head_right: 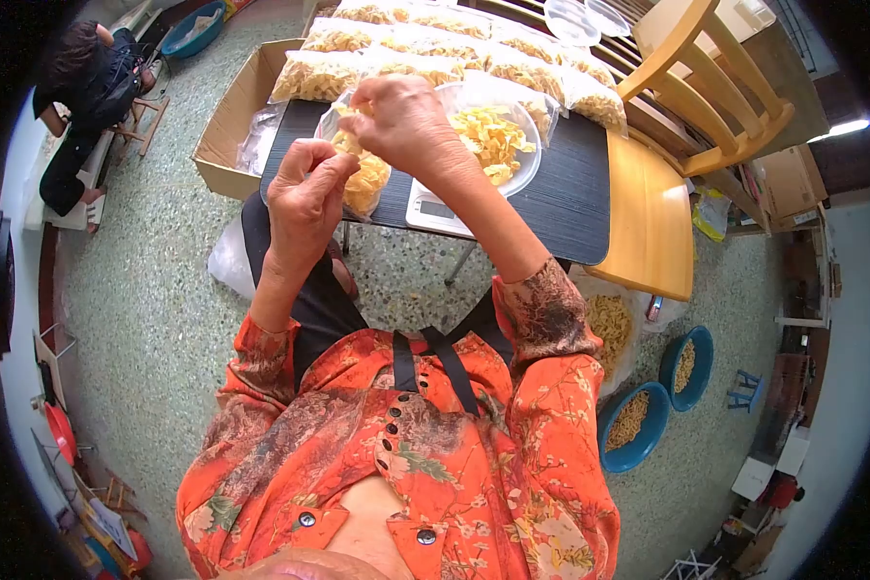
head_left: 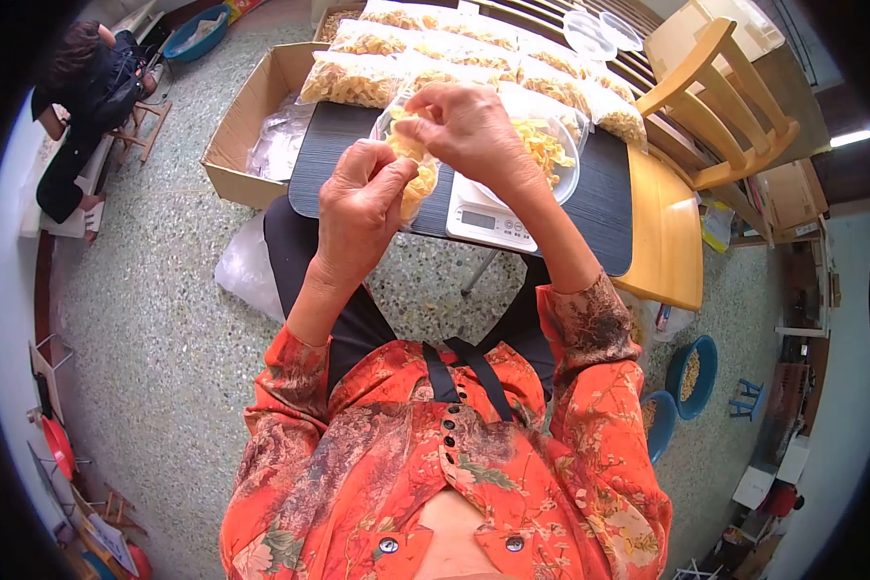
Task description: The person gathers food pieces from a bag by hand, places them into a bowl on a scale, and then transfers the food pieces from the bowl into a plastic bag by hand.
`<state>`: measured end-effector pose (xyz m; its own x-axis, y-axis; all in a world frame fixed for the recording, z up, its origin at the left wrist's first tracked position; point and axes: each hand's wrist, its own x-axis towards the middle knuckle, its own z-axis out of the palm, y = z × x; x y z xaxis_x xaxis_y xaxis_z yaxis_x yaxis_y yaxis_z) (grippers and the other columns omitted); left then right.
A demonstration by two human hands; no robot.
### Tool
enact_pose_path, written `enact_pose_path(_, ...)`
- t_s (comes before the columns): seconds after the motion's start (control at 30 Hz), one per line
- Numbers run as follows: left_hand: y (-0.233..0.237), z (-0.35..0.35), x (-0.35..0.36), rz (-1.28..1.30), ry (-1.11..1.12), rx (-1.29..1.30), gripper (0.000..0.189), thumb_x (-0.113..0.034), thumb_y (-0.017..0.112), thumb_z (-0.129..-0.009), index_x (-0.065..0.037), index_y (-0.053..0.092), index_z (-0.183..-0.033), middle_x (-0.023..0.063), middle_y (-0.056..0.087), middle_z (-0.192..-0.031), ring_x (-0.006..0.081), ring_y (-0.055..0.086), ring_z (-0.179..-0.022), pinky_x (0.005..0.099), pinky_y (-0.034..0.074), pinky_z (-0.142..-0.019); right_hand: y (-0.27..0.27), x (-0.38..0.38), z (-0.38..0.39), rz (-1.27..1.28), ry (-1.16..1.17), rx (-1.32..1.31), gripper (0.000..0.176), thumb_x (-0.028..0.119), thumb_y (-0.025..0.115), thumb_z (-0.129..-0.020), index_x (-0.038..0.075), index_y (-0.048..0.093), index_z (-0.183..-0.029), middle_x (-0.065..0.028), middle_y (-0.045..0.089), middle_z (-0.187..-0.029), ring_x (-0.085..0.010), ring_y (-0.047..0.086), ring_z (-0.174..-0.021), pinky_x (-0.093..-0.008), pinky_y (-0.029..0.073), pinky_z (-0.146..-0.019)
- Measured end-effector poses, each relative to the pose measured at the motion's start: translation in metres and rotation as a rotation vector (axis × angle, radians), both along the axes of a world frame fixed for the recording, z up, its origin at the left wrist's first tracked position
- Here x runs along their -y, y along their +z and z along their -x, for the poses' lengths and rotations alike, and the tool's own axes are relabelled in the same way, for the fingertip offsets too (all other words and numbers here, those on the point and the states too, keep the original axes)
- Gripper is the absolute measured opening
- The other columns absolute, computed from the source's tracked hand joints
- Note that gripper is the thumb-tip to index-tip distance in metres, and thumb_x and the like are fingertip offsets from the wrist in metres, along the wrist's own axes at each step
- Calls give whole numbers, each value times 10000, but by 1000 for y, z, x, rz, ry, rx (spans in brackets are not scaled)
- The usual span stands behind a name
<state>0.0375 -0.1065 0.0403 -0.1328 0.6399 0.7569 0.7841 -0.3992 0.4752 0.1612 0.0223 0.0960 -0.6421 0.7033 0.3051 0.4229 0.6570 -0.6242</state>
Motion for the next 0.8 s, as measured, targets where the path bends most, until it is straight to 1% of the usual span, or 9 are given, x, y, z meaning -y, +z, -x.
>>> enact_pose_path(0.07,0,0,1,-2,-1,-4,190,45,742,-751,-32,729,-924,76,591,-883,239,641,-784,356,539,-671,5,6,2,-86,25,58,265,245,683,-860,14,747,-975,-245,713,-890,-392,697,-889,-465,534,-864)
enact_pose_path(0.23,0,5,7,-2,10,22,173,35,747,-770,-28,729,-931,82,593,-896,238,647,-785,353,542,-679,6,10,-14,-8,33,-98,196,91,599,-882,35,741,-1004,-224,715,-881,-374,702,-875,-443,549,-822)
enact_pose_path(0.33,0,7,8,-3,5,81,165,40,749,-789,-19,729,-942,87,592,-896,231,646,-772,344,535,-676,0,14,-19,-270,329,-46,297,-5,566,-803,80,754,-1017,-180,722,-950,-338,709,-870,-404,565,-787)
enact_pose_path(0.5,-2,4,4,-47,56,51,195,69,754,-783,0,732,-964,87,591,-893,220,628,-755,335,517,-664,-26,11,0,-67,395,425,268,167,667,-800,40,643,-1035,-215,681,-870,-413,668,-860,-488,529,-744)
enact_pose_path(0.57,-3,6,3,-45,40,46,190,64,757,-788,2,733,-966,89,592,-887,217,622,-759,333,516,-669,-30,9,4,-43,383,368,295,249,691,-802,28,628,-988,-239,666,-853,-442,655,-876,-513,521,-766)
enact_pose_path(0.67,-1,8,5,-19,82,31,155,51,758,-804,11,728,-951,91,594,-878,218,615,-776,330,513,-694,-18,10,-7,-89,370,237,414,188,751,-780,58,673,-1165,-212,712,-982,-409,682,-934,-476,542,-818)
enact_pose_path(0.7,0,8,5,-14,85,34,155,51,758,-804,11,728,-951,91,594,-878,218,615,-776,330,513,-694,-20,9,-16,-147,346,114,439,135,773,-799,82,683,-1225,-155,738,-1051,-309,725,-861,-416,572,-775)
enact_pose_path(0.77,0,9,5,-14,74,47,143,43,761,-809,13,726,-944,90,598,-877,219,617,-782,329,512,-705,22,16,-43,275,295,58,332,120,771,-837,83,718,-1164,-97,751,-1049,-192,717,-748,-342,581,-702)
enact_pose_path(0.8,-1,9,5,-10,78,60,136,40,763,-812,12,726,-940,89,603,-880,216,621,-785,324,514,-713,14,7,-55,180,221,-39,294,121,765,-852,79,728,-1140,-81,753,-1032,-155,700,-716,-318,571,-669)
